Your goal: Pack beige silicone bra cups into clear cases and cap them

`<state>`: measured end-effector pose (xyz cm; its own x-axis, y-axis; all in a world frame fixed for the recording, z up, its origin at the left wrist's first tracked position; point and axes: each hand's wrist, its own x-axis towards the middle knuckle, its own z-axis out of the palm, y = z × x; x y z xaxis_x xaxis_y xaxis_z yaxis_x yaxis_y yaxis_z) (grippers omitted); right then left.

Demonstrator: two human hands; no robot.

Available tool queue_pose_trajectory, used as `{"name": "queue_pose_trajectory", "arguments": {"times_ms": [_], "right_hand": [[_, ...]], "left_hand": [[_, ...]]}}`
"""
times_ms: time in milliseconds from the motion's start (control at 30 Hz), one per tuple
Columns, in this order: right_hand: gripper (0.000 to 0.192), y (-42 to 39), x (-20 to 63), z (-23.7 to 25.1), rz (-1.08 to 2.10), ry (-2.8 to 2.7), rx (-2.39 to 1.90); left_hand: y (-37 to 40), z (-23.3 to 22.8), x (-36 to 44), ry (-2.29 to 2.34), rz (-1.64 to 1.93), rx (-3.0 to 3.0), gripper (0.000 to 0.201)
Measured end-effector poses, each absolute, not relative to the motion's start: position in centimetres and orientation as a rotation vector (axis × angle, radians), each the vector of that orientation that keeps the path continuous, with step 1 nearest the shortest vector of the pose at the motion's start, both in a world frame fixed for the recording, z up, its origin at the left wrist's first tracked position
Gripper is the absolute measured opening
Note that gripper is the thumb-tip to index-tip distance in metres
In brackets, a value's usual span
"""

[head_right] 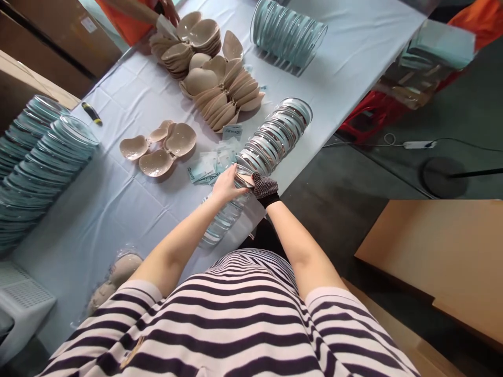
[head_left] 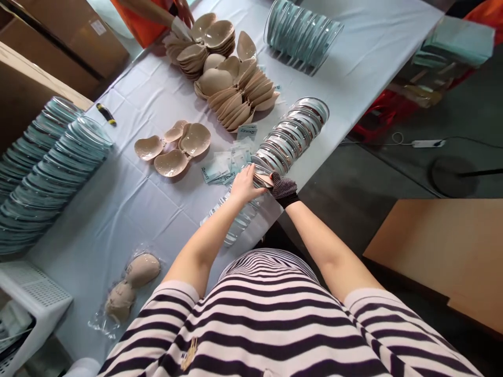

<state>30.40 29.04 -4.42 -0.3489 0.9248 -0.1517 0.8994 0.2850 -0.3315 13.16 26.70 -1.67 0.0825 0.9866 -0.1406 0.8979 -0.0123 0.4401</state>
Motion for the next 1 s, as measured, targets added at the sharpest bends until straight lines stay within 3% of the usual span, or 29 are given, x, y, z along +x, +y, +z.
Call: {"name": "queue_pose_trajectory", "arguments": {"times_ms": [100,233,600,733,900,1000], "right_hand": [[0.05,27.9,31.2,-4.4,0.527,-2.351,-1.822],[0.037,26.0,32.4,-4.7,0.54,-2.35,-1.788],[0.038,25.8,30.4,-7.2,0.695,-2.113,-1.921],[0.035,26.2,30.4,-7.2,0.841,-2.072,-1.929],[0.031,26.5,30.2,-7.0,1.279,-1.732,-1.839],[0.03,26.3,30.3,-6.8,1.322,-1.679,-1.831]], "left_hand": [[26.6,-1.6,13.1,1.863,0.267,1.952,0.099],[26.5,-1.6,13.1,1.837,0.23,1.992,0.099],[26.5,-1.6,13.1,1.83,0.188,2.028,0.099],[26.6,-1.7,13.1,1.833,0.189,2.032,0.099],[26.5,-1.6,13.3,1.847,0.176,2.02,0.098],[26.2,-1.5,13.3,1.845,0.211,2.046,0.091]]}}
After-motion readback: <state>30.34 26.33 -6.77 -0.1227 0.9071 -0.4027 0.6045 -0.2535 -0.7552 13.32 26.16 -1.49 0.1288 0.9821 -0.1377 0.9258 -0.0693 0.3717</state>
